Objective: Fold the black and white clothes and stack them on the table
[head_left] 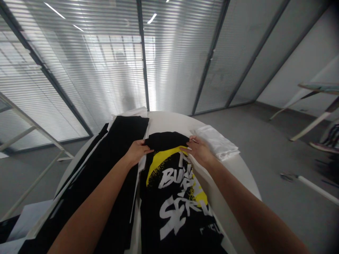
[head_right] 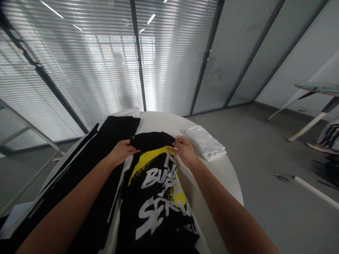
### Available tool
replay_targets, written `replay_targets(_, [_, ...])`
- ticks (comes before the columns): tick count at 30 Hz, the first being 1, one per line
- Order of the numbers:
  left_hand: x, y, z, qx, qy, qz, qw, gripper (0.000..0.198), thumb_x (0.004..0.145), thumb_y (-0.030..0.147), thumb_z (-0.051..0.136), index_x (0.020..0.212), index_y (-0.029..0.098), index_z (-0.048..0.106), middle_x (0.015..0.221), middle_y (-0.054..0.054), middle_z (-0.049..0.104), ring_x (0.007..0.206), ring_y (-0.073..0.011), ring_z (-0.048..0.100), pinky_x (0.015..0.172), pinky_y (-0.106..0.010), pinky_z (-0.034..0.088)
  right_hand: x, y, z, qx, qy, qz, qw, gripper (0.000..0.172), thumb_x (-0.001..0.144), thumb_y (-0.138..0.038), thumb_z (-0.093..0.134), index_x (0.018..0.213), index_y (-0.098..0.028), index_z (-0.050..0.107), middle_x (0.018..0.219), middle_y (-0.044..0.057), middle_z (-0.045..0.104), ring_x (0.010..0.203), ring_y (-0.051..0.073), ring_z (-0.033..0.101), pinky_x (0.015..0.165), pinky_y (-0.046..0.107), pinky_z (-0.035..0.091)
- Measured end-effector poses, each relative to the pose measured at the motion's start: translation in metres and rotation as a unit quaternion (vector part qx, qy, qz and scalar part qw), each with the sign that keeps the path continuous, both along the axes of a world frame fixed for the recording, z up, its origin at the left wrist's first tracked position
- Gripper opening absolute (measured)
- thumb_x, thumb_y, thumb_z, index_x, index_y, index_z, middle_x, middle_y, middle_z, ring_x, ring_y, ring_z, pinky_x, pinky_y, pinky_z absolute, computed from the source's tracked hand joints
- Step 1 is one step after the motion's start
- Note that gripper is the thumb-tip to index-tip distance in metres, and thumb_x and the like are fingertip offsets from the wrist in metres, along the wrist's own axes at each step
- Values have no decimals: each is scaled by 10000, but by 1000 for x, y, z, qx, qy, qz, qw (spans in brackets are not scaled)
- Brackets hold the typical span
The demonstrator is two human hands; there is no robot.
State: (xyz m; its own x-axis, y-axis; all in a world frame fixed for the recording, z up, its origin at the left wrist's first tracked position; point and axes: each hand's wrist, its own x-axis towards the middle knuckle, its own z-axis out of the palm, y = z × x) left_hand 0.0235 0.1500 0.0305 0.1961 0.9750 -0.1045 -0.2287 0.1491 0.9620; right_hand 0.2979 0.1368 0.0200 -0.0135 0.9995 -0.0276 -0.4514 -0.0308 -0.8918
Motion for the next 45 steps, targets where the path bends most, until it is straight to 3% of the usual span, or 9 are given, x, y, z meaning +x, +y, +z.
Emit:
replay_targets(6, [-6,5,-7,239,122,13,963,206,599,83,576,634,196,745,824,-25,614,974,-199,583,959,-355,421,0,6,-9,68,34,-27,997,600,544,-86,678,1104,-288,604,761,-66,562,753,131,587,782,307,512])
replay_targets(11, [-14,5,-7,243,137,-53,959,291,560,80,468,563,208,730,765,-31,581,926,-196,580,965,-370,408,0,7,-17,69,-33,-25,997,477,535,-99,598,985,-233,681,664,-50,479,798,147,583,714,256,482])
replay_targets(17, [-18,3,-2,245,159,-84,953,280,546,98,457,545,193,720,813,-52,600,909,-208,570,883,-347,418,1,7,-17,62,-126,-38,989,376,628,-219,612,998,-248,676,894,13,633,964,201,606,793,321,488])
replay_targets(23, [-12,3,-4,177,214,-32,960,227,698,207,518,715,173,742,804,-49,656,786,-183,584,745,-307,440,-1,-2,-10,96,-471,-92,872,327,720,-302,639,1033,-218,678,1095,73,623,977,210,601,890,379,474])
replay_targets(27, [-4,4,-7,146,265,-4,953,206,665,236,660,844,177,744,825,-32,677,788,-165,594,753,-286,433,-8,-11,-10,85,-540,-43,836,385,769,-392,646,1100,-195,650,1091,103,601,889,192,614,850,363,495])
replay_targets(34, [0,2,-1,27,36,59,997,275,548,172,757,814,158,689,776,-6,639,685,-103,570,648,-232,415,-12,-10,-16,-49,-417,-46,907,339,730,-298,655,1038,-178,582,1005,84,649,771,174,633,669,312,520])
replay_targets(37, [0,3,-1,6,20,55,998,290,535,162,759,813,156,677,796,-12,643,697,-105,577,656,-231,417,-7,-7,-13,-17,-397,-77,914,314,702,-254,645,1006,-190,594,912,42,643,672,140,599,579,267,488])
replay_targets(40, [-2,5,-5,47,80,54,994,270,549,149,728,815,155,682,837,-27,648,777,-128,591,730,-247,434,-4,-7,-9,46,-402,-95,909,312,708,-279,638,1011,-211,608,944,30,624,696,131,585,564,247,478])
replay_targets(45, [-9,5,-3,66,355,61,930,404,634,218,688,1031,151,655,959,-86,652,833,-188,612,728,-276,438,-9,-13,-4,-31,-353,-45,934,337,672,-293,674,988,-211,591,1104,83,612,713,153,608,483,241,465])
